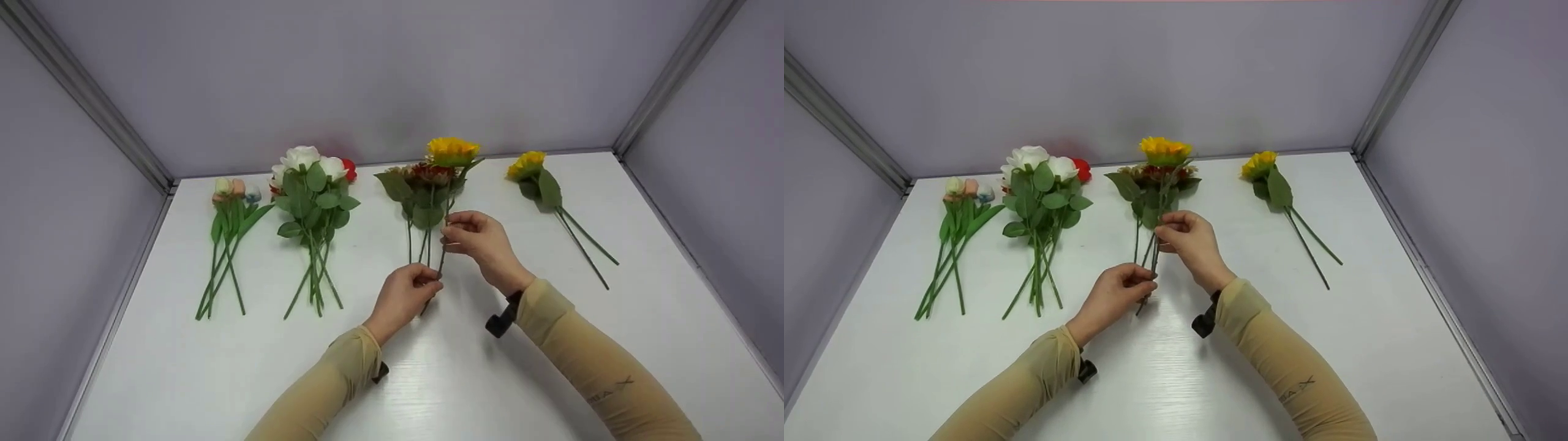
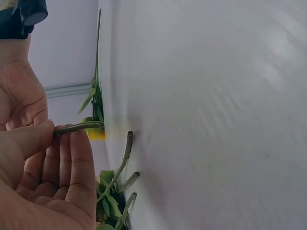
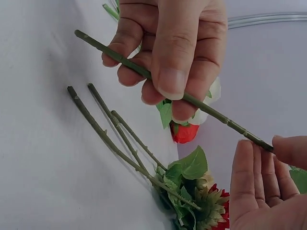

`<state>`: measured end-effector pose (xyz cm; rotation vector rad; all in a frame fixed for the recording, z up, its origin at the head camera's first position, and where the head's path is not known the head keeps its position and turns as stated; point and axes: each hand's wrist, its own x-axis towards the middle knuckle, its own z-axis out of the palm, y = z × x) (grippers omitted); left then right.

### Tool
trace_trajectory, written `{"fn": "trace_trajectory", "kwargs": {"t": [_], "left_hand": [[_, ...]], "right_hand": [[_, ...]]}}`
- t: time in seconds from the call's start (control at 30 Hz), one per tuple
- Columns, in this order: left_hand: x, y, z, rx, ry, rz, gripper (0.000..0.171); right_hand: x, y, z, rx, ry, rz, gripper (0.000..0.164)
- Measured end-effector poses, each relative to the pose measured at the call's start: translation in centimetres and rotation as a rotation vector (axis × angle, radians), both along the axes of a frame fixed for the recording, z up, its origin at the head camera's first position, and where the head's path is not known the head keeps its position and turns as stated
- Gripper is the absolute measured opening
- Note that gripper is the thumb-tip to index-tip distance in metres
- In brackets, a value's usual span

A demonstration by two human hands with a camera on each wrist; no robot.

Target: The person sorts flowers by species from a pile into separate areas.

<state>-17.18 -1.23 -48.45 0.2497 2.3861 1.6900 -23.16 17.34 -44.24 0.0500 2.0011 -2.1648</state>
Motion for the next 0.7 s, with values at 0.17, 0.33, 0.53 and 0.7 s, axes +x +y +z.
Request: {"fn": "trace_trajectory", "kwargs": {"t": [0.17,0.33,0.53,0.7], "left_hand": [[-0.2,-0.1,0.0,-0.024,0.003,-0.012,0.019],[-0.7,-0.1,0.4,-0.103,0.037,-0.044,0.021],[-2.3,0.2,1.0,-0.309,0.14,-0.077,0.019],[-3.6,1.0,1.0,-0.399,0.148,-0.097,0.015]], "right_hand": [[0.0,0.3,-0.1,0.011,-0.005,-0.018,0.035],[-0.3,0.8,-0.2,0.009,-0.014,-0.048,0.032],[-1.5,1.0,-1.4,-0.031,-0.055,-0.108,0.034],[-2.6,1.0,-3.0,-0.034,-0.118,-0.174,0.037]]}}
